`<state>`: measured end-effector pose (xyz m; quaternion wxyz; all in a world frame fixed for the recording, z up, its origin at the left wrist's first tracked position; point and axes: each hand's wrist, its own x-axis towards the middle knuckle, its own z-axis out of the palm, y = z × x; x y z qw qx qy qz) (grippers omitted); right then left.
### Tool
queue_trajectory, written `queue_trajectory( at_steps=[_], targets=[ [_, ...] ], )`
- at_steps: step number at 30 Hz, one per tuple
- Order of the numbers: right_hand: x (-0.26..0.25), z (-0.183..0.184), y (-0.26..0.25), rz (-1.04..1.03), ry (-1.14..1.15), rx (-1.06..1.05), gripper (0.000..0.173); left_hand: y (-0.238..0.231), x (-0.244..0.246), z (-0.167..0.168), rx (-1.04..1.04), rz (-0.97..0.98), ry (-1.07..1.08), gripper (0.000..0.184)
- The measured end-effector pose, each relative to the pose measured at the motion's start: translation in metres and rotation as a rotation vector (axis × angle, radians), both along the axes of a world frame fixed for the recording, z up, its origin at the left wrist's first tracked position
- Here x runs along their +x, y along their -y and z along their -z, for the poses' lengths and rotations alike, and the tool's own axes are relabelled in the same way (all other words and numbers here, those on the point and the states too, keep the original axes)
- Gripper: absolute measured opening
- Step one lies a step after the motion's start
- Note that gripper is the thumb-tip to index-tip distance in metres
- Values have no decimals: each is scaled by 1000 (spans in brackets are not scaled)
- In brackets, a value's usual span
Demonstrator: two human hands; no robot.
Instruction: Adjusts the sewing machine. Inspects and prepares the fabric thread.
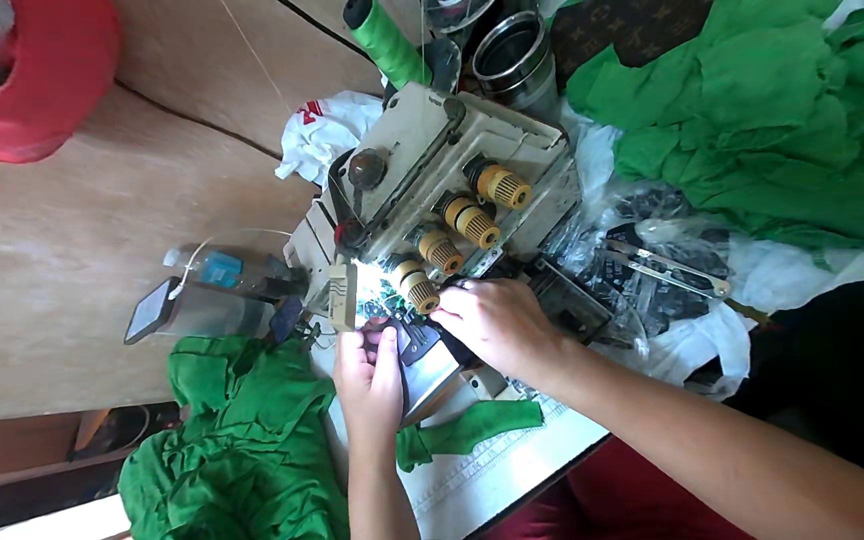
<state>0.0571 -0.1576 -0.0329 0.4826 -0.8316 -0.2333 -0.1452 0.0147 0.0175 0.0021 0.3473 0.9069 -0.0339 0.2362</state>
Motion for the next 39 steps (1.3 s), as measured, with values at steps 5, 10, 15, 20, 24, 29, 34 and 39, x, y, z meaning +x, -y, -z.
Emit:
queue_trajectory(
  at_steps=[5,10,15,20,24,29,34,39],
  targets=[
    [1,7,0,16,72,39,17,1,0,0,-6,-10,-8,17],
    [2,13,-3,35,121,105,15,2,-2,-1,31,-30,-16,18],
    [4,17,-3,44,171,164,14,3,-2,0,21,-34,1,18],
    [5,19,-4,35,180,159,14,2,-2,1,25,-38,11,15],
    [6,19,-5,42,176,137,15,2,-1,1,6,-37,19,18],
    [0,12,0,20,179,6,23,3,0,2,8,-35,25,18],
    [-23,-22,49,-184,-89,-224,45,3,-2,4,4,-44,24,19],
    [-14,-22,136,-152,-63,27,47,5,-2,5,45,-52,44,17]
  ],
)
